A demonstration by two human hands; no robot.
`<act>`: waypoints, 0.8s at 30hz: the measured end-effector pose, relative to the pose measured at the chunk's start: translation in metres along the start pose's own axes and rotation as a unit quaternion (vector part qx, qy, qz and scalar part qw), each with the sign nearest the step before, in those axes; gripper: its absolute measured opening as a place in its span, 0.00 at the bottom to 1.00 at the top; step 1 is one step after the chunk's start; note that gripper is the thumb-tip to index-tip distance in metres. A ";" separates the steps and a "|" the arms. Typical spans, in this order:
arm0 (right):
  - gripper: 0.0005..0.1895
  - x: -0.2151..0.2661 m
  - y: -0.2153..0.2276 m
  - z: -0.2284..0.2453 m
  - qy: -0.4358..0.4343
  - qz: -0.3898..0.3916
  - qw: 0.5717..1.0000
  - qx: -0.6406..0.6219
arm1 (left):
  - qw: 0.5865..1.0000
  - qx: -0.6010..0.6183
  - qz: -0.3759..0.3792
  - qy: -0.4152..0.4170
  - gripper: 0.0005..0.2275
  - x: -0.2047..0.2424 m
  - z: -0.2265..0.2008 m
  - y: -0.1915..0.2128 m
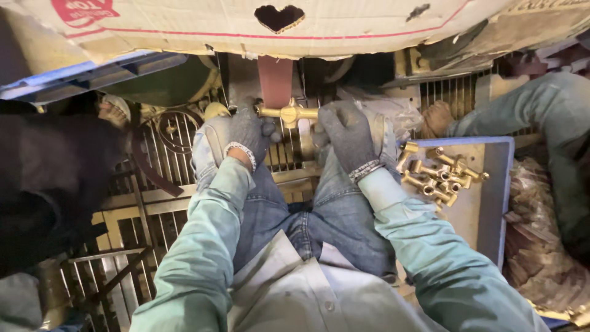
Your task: The person sits on a metal grate floor and repeatedly rubs brass-colored metal fittings against a vertical abrasive belt. They handle the parts one at a time, rotating them to smooth different surfaces, and place the finished items into a blue plastic bin.
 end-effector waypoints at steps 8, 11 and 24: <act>0.12 -0.002 0.002 0.004 -0.017 -0.006 0.999 0.033 | 0.974 0.145 -0.152 0.084 0.15 0.016 0.012 0.010; 0.14 -0.005 0.005 0.000 -0.025 0.003 0.999 0.034 | 0.975 0.152 -0.151 0.066 0.16 0.020 0.007 0.005; 0.14 -0.030 0.010 -0.032 -0.138 -0.007 0.987 -0.087 | 0.984 0.098 -0.140 0.054 0.15 0.021 -0.002 0.005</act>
Point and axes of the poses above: each hand's wrist, its own x-axis away from the middle knuckle, its own y-axis out of the back of the hand, z = x × y, the point moved 10 cm from there along -x, towards the middle knuckle, and after that the axes turned 13 degrees about z, right-handed, at the moved point
